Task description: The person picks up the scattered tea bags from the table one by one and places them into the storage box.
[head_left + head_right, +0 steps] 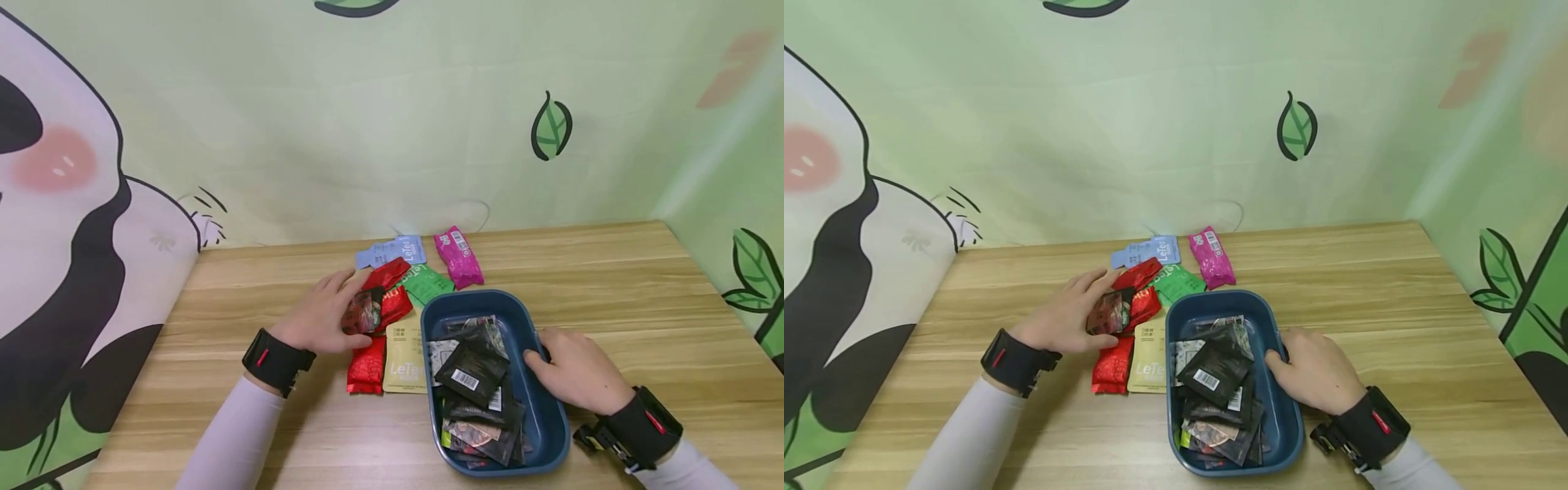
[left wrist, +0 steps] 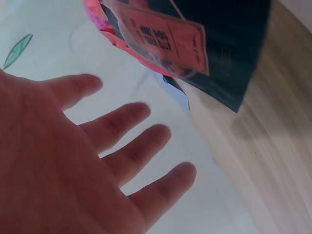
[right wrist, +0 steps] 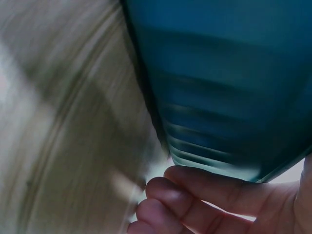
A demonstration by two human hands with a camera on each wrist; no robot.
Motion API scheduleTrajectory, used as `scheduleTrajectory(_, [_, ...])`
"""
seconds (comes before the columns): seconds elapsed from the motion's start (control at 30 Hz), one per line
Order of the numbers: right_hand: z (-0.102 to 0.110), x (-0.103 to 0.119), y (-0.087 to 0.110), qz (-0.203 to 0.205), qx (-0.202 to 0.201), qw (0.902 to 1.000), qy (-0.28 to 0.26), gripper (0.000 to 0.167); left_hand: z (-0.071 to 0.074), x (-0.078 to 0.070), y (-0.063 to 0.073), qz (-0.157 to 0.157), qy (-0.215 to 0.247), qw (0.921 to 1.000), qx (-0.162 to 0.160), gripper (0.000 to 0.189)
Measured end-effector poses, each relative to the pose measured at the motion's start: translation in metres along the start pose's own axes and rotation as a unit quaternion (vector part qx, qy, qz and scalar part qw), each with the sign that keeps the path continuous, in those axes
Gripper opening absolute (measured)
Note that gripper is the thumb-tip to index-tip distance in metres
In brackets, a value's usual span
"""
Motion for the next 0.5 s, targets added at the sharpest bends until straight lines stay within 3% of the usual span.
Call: scheduleTrajectory(0.5, [0.001,0.001,-0.001,-0.003,-0.004,1.0,0.007,0.024,-0.009,0.012,-0.003,0.032,-0.003,0.9992,0.023,0.083])
Point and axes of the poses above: each hand's wrist, its own y-axis away from the middle knuckle, its own z-axis out of the back of the hand, x = y × z, the point moved 9 cm from there along -y, towards the middle knuckle, and after that the axes turned 11 degrees about x, right-handed, at the moved point
